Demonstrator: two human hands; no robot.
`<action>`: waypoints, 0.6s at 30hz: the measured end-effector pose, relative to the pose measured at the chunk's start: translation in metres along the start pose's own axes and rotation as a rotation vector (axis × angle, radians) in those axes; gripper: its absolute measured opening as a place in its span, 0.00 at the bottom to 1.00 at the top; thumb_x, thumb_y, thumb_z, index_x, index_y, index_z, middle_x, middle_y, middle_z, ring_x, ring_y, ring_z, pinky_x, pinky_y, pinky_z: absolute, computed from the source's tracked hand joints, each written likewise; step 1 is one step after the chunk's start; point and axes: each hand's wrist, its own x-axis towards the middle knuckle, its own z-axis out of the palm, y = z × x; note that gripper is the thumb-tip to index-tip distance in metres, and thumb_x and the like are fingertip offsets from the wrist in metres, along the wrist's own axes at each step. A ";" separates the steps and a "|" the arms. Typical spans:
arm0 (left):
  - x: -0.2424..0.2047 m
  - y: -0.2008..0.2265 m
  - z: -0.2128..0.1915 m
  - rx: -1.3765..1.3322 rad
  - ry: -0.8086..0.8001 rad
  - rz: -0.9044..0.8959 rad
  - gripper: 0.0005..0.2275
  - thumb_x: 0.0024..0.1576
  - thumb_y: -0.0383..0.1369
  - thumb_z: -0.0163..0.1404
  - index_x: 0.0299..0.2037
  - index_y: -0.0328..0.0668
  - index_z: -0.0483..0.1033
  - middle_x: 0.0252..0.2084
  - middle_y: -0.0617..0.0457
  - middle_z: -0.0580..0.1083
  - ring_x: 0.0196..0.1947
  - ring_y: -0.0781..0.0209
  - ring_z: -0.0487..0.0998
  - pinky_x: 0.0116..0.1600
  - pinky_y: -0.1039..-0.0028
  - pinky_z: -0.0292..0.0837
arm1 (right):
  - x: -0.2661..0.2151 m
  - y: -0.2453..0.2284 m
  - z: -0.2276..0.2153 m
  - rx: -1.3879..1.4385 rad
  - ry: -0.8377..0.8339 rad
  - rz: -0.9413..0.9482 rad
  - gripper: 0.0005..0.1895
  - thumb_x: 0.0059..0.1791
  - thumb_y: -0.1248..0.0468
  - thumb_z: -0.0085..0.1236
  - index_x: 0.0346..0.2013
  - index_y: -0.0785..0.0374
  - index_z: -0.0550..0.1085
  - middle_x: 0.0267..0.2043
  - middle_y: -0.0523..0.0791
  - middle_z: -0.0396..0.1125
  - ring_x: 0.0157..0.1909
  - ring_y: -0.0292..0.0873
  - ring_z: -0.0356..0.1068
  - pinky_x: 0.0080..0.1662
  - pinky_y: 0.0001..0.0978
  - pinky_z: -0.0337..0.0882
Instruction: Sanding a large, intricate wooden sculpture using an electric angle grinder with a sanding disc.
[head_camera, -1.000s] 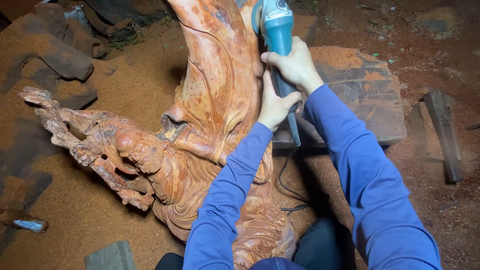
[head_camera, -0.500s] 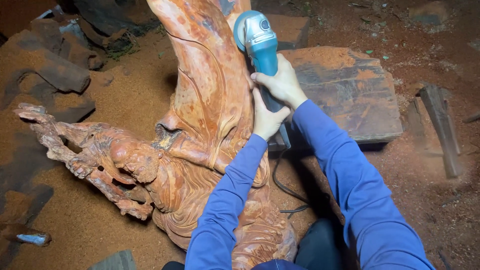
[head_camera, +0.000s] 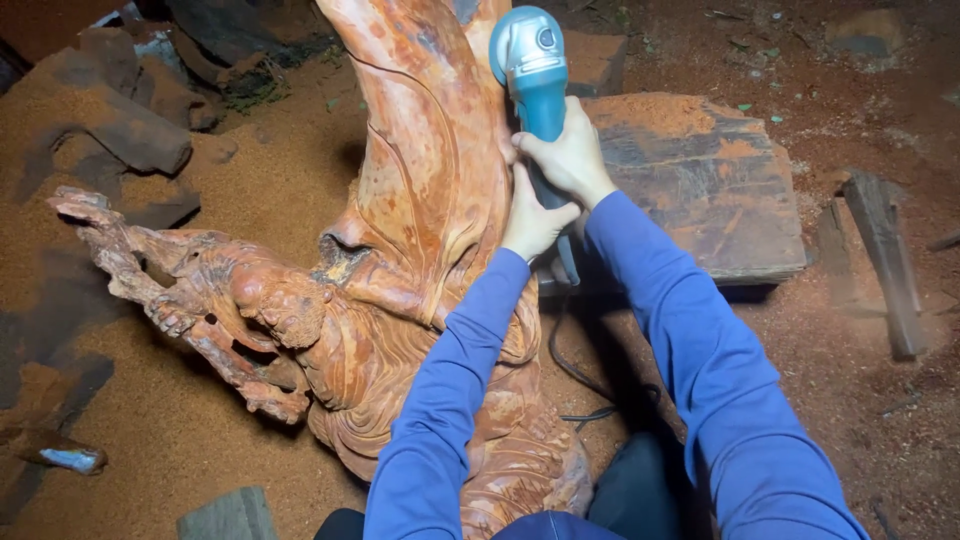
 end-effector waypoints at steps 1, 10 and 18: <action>0.001 0.004 0.002 -0.011 0.016 0.020 0.43 0.37 0.27 0.65 0.66 0.41 0.57 0.68 0.37 0.65 0.70 0.45 0.63 0.72 0.52 0.61 | -0.001 -0.009 -0.003 -0.035 -0.046 -0.012 0.32 0.42 0.51 0.71 0.50 0.64 0.66 0.48 0.60 0.70 0.55 0.66 0.71 0.51 0.60 0.71; 0.009 0.000 -0.006 -0.159 0.084 0.144 0.43 0.38 0.26 0.69 0.65 0.36 0.58 0.62 0.37 0.68 0.67 0.46 0.64 0.73 0.50 0.55 | -0.006 -0.044 0.000 -0.189 -0.125 -0.037 0.32 0.45 0.52 0.68 0.53 0.62 0.62 0.51 0.62 0.69 0.58 0.69 0.69 0.54 0.62 0.70; 0.002 -0.054 0.006 -0.248 0.043 0.123 0.43 0.39 0.24 0.65 0.67 0.40 0.54 0.64 0.42 0.65 0.65 0.53 0.67 0.70 0.60 0.62 | -0.024 -0.016 -0.002 -0.259 -0.114 0.006 0.32 0.43 0.51 0.65 0.53 0.60 0.60 0.48 0.60 0.70 0.52 0.69 0.69 0.48 0.60 0.68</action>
